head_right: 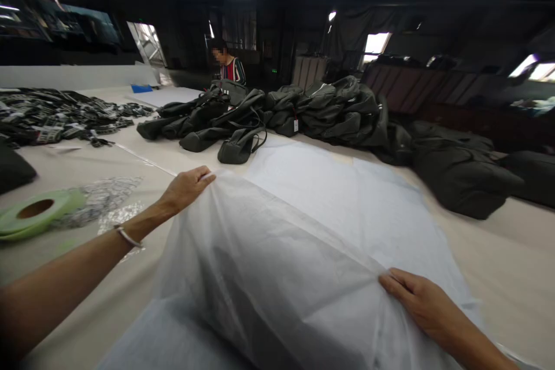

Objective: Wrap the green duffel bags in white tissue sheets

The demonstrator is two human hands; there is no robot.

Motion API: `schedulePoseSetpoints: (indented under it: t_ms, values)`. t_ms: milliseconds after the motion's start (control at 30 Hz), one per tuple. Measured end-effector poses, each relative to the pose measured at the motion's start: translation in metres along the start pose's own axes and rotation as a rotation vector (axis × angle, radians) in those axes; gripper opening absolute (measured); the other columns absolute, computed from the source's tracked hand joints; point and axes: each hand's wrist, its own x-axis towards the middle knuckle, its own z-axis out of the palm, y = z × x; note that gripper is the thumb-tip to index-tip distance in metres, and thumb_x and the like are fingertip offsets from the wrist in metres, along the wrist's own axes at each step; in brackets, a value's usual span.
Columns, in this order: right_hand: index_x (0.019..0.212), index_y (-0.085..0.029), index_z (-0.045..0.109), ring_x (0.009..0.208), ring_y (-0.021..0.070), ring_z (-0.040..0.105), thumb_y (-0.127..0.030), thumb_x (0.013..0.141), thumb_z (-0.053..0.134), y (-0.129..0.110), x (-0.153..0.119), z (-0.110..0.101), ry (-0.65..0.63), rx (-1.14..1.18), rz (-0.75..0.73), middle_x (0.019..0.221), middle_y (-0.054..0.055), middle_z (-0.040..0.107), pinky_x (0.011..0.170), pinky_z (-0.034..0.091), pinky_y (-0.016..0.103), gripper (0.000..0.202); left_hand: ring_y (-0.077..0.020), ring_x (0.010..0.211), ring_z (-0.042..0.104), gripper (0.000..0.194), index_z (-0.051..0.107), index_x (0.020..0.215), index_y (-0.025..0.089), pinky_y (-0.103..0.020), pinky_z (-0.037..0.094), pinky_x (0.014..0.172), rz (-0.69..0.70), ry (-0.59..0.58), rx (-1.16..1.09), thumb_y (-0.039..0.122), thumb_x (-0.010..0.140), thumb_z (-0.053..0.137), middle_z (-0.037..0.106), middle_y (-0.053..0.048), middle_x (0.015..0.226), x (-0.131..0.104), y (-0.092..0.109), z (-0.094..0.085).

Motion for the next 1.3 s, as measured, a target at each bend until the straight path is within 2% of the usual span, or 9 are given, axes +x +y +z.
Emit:
schedulePoseSetpoints:
  t_ms: [167,300,433,533,600,767,1000,1167,1300]
  values:
    - [0.059,-0.023,0.046,0.062,0.0175,0.047,-0.066,0.077,0.047,0.000,0.007,0.001,-0.289,0.100,0.101,0.060,-0.001,0.050,0.061,0.042,0.029,0.046,-0.0262,0.081,0.066,0.028,0.064,0.080,0.021,-0.029,0.042,0.066,-0.027,-0.185,0.185,0.045,0.088,0.051,0.071,-0.007,0.081,0.009,-0.020,0.056]
    - [0.060,-0.023,0.038,0.059,0.0136,0.038,-0.062,0.078,0.046,-0.004,0.008,0.000,-0.325,0.110,0.105,0.058,-0.004,0.039,0.059,0.034,0.028,0.044,-0.0294,0.098,0.064,0.030,0.063,0.107,0.018,-0.033,0.046,0.078,0.001,-0.097,0.276,0.037,0.092,0.045,0.069,-0.012,0.110,0.000,-0.009,0.024]
    - [0.062,-0.022,0.041,0.055,0.0108,0.033,-0.055,0.079,0.048,-0.015,0.008,-0.005,-0.374,0.140,0.104,0.057,-0.006,0.036,0.054,0.028,0.026,0.038,-0.0255,0.106,0.062,0.033,0.058,0.118,0.029,-0.036,0.045,0.094,0.351,0.239,0.012,0.046,0.096,0.041,0.066,0.001,0.121,-0.032,0.077,-0.020]
    - [0.064,-0.021,0.045,0.051,0.0093,0.032,-0.051,0.078,0.052,-0.021,0.009,-0.010,-0.385,0.162,0.142,0.054,-0.007,0.037,0.049,0.026,0.025,0.034,-0.0203,0.114,0.061,0.034,0.061,0.123,0.033,-0.030,0.043,0.102,1.048,-0.085,-0.258,0.048,0.097,0.045,0.066,0.003,0.125,-0.078,0.158,-0.003]
    - [0.065,-0.021,0.046,0.048,0.0087,0.032,-0.049,0.079,0.053,-0.023,0.008,-0.013,-0.396,0.183,0.152,0.052,-0.007,0.038,0.047,0.025,0.024,0.033,-0.0251,0.133,0.047,0.053,0.051,0.137,0.026,-0.041,0.027,0.116,1.280,-0.349,-0.194,0.058,0.095,0.044,0.053,-0.005,0.143,-0.105,0.200,0.033]
    - [0.066,-0.020,0.048,0.047,0.0078,0.032,-0.051,0.079,0.055,-0.016,0.007,-0.011,-0.413,0.240,0.136,0.051,-0.008,0.039,0.045,0.025,0.022,0.034,-0.0322,0.147,0.018,0.081,0.023,0.153,0.021,-0.058,0.011,0.118,1.170,-0.613,-0.074,0.072,0.091,0.033,0.023,-0.013,0.158,-0.116,0.235,0.097]
    - [0.088,-0.017,0.068,0.058,0.0105,0.048,-0.053,0.079,0.061,-0.021,0.009,-0.039,-0.411,0.344,0.118,0.072,-0.001,0.063,0.052,0.039,0.023,0.038,-0.0316,0.145,0.022,0.077,0.019,0.154,0.021,-0.053,0.020,0.118,1.016,-0.720,-0.027,0.066,0.093,0.037,0.022,-0.013,0.158,-0.117,0.234,0.077]
    - [0.137,-0.021,0.048,0.104,0.0262,0.062,-0.064,0.075,0.065,0.005,-0.072,-0.107,-0.209,0.426,0.210,0.120,0.012,0.066,0.090,0.049,0.037,0.077,-0.0302,0.145,0.023,0.075,0.021,0.153,0.021,-0.053,0.021,0.117,1.031,-0.679,-0.055,0.065,0.094,0.037,0.023,-0.014,0.158,-0.118,0.231,0.087]
    - [0.137,-0.017,0.049,0.113,0.0340,0.060,-0.076,0.063,0.067,0.048,-0.168,-0.101,-0.074,0.606,0.372,0.126,0.019,0.062,0.096,0.049,0.046,0.096,-0.0304,0.145,0.025,0.074,0.022,0.153,0.021,-0.053,0.021,0.116,1.051,-0.655,-0.075,0.065,0.095,0.035,0.024,-0.016,0.157,-0.117,0.228,0.095]
